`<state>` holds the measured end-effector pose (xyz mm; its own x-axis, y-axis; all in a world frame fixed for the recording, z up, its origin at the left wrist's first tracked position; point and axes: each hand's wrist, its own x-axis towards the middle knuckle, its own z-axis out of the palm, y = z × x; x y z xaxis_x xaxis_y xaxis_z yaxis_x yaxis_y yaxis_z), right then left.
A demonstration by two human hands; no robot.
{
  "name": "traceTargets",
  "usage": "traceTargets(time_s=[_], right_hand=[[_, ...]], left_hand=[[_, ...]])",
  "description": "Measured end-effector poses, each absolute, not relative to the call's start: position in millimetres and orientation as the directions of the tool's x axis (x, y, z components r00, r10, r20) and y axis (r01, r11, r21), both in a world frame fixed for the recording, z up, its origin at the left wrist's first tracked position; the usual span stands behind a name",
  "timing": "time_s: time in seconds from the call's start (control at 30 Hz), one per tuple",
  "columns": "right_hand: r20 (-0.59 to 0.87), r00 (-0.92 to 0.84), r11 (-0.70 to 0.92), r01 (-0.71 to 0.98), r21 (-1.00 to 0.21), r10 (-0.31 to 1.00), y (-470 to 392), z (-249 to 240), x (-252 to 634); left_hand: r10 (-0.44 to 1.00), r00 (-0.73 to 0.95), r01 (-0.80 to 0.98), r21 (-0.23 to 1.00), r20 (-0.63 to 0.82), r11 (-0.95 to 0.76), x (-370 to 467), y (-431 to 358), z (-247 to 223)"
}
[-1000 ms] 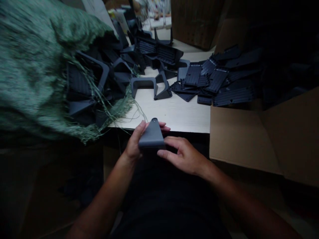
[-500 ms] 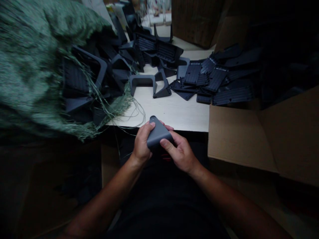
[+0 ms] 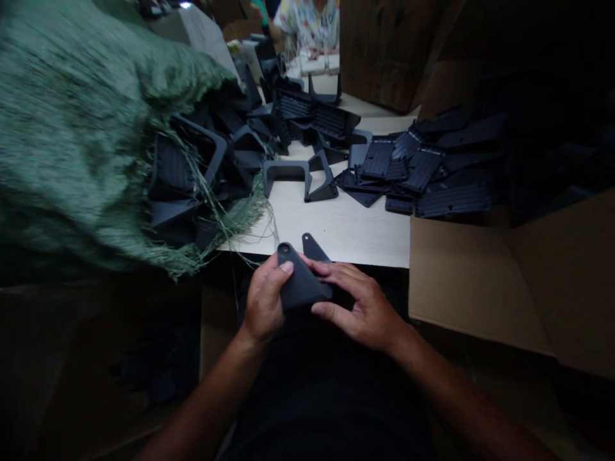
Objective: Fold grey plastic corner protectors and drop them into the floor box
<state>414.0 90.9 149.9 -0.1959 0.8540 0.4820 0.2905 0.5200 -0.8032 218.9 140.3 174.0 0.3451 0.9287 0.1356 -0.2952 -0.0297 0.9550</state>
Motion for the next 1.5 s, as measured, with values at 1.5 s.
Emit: traceTargets(time_s=[1.5], right_hand=[[-0.079,-0.418,-0.333,-0.583,-0.741,0.905,93,172,402]], left_hand=[[0.843,0.528,-0.727,0.459,-0.103,0.511,181,136,121]])
